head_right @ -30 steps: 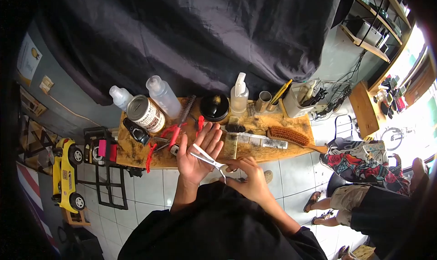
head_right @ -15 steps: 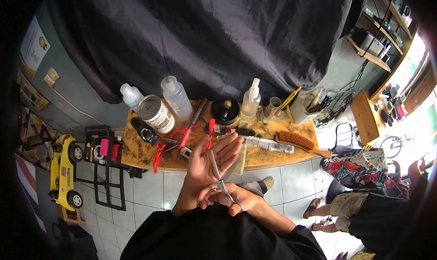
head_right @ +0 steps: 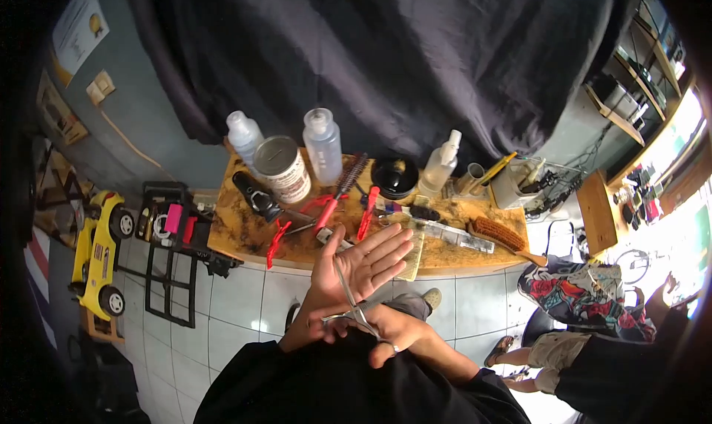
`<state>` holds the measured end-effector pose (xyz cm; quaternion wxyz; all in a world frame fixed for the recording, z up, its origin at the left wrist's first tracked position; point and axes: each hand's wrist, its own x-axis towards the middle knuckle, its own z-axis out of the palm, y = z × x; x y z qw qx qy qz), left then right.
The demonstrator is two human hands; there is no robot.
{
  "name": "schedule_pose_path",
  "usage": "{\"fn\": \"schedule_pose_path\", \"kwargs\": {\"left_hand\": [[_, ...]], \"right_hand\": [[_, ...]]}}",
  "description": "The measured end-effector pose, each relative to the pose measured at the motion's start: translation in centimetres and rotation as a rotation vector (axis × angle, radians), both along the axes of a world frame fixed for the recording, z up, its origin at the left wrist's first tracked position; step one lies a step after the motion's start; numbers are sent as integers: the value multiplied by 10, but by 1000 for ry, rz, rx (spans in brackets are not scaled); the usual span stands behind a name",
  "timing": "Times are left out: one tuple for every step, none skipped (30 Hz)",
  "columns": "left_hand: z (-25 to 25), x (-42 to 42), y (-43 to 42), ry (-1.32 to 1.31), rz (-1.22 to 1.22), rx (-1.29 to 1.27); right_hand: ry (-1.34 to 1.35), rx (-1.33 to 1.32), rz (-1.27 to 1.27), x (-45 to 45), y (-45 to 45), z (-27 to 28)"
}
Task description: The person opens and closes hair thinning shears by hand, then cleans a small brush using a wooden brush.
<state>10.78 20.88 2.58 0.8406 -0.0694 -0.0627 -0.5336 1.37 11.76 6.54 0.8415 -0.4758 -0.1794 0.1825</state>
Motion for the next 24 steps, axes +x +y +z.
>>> {"fn": "schedule_pose_path", "kwargs": {"left_hand": [[-1, 0, 3, -2, 9, -20], [-2, -1, 7, -3, 17, -40], [0, -2, 10, -54, 43, -12], [-4, -1, 14, -54, 58, -13], [-12, 2, 17, -81, 28, -59], [-20, 3, 19, -107, -7, -104], [-24, 2, 21, -169, 29, -10], [-25, -2, 23, -166, 29, -10], [-23, -7, 27, -208, 57, 54], [-19, -11, 30, -247, 85, 119], [-12, -16, 33, -233, 74, 172], [-10, -19, 33, -229, 72, 171], [-9, -23, 32, -294, 128, 217], [-8, -26, 32, -355, 182, 262], [-6, -27, 33, -333, 184, 272], [-3, -28, 32, -327, 179, 271], [0, -28, 32, -361, 212, 325], [1, -27, 31, -397, 245, 379], [-1, -27, 30, -396, 240, 378], [-4, -26, 30, -403, 228, 350], [-6, -26, 30, -409, 215, 321], [-3, -28, 31, -403, 210, 323], [4, -29, 33, -401, 212, 353], [8, -30, 34, -401, 215, 383]], "right_hand": [[-235, -93, 89, 3, -10, -24], [-63, -70, 202, 0, -16, -51], [-105, -27, 189, 1, -12, -55], [-148, 16, 173, 2, -8, -56], [-148, 15, 185, 4, -8, -54], [-64, 86, 273, 4, -9, -49], [23, 157, 355, 3, -9, -43], [26, 157, 355, 0, -3, -29], [54, 135, 199, -5, 8, -11], [84, 113, 43, -8, 14, -2], [38, 125, 110, -7, 10, -12], [41, 124, 108, -6, 7, -18], [7, 165, 227, -5, 5, -23], [-24, 206, 344, -4, 3, -31], [-68, 316, 440, -3, 0, -53], [-63, 316, 435, -5, 0, -60], [-49, 362, 433, -8, 0, -64], [-39, 407, 430, -9, 0, -65], [-38, 408, 426, -7, -1, -63], [-61, 369, 462, -3, -2, -59], [-84, 330, 499, 0, -2, -54], [-79, 334, 494, -4, -2, -46], [2, 300, 420, -9, -2, -35], [80, 265, 348, -11, -2, -29]]}}
